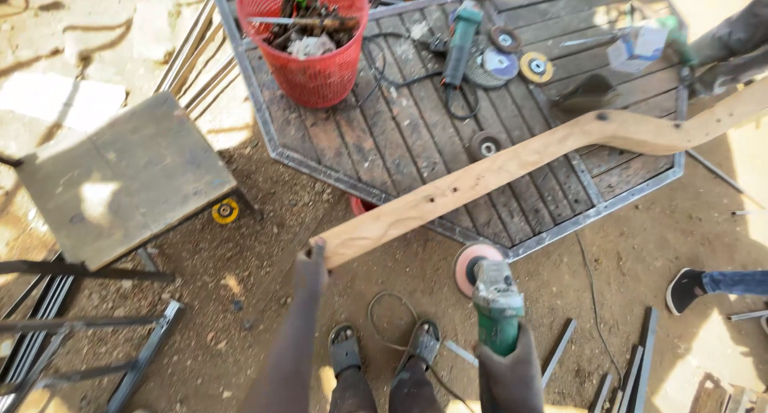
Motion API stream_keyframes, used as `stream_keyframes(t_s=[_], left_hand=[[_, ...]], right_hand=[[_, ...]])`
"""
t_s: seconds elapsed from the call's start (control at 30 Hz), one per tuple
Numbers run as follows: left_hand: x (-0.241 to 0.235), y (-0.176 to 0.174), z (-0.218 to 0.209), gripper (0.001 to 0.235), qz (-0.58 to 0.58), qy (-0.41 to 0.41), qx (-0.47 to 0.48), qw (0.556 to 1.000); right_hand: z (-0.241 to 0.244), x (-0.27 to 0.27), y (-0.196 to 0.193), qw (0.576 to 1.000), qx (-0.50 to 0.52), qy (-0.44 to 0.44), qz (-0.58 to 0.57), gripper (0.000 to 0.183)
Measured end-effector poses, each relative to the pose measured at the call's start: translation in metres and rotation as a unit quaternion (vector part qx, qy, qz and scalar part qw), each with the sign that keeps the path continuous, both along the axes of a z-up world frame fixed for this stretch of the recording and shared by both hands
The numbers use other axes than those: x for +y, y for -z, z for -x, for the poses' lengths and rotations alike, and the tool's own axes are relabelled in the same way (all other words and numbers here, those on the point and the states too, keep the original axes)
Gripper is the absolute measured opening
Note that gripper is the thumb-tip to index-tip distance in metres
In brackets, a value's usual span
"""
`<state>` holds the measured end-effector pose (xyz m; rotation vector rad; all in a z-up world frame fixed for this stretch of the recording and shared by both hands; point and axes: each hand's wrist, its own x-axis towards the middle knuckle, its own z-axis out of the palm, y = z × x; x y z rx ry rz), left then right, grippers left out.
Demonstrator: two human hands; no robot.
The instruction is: Sanding the edges and surfaces of a curved wooden plank using an angle grinder with a sanding disc
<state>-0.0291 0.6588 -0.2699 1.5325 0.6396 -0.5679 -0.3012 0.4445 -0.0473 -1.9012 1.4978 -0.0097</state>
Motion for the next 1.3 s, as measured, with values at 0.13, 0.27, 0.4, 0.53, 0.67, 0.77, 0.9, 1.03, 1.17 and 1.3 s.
stream_keyframes(t_s=[0.13,0.27,0.4,0.53,0.67,0.77,0.9,1.03,1.17,1.3], left_hand=[[-0.022,-0.080,-0.073,0.073,-0.048,0.032,0.064,0.996],[-0.023,-0.053,-0.109,0.050,-0.140,0.067,0.019,0.988],[-0.010,-0.076,-0.085,0.046,-0.071,0.057,0.034,0.995],[0.017,0.022,-0.049,0.066,-0.180,0.000,-0.026,0.983],[0.041,-0.003,0.034,0.059,0.028,-0.089,0.117,0.989],[0.046,-0.065,0.043,0.051,0.068,-0.085,0.153,0.982],[0.052,-0.142,0.035,0.061,0.039,-0.149,0.178,0.972],[0.062,-0.118,0.001,0.058,0.069,-0.200,0.145,0.967],[0.052,-0.160,-0.053,0.080,0.053,-0.140,0.126,0.981],[0.040,-0.129,-0.100,0.092,0.029,-0.044,0.136,0.989]], right_hand=[[0.013,-0.012,0.023,0.999,0.007,0.013,-0.035,0.067],[0.015,-0.019,0.034,0.996,0.025,0.018,-0.085,0.083],[0.020,-0.020,0.043,0.993,-0.009,0.006,-0.121,0.085],[0.004,-0.013,0.014,0.987,-0.114,-0.030,-0.105,0.097],[-0.030,-0.003,-0.047,0.992,-0.039,-0.027,-0.116,0.059],[-0.067,-0.006,-0.030,0.984,-0.124,-0.007,-0.130,0.057],[-0.122,-0.002,-0.030,0.990,-0.055,-0.040,-0.124,0.059],[-0.152,-0.008,0.009,0.987,-0.065,-0.090,-0.112,0.061],[-0.197,-0.003,0.015,0.988,-0.010,-0.117,-0.101,0.063],[-0.231,-0.003,0.005,0.990,0.065,-0.090,-0.091,0.064]])
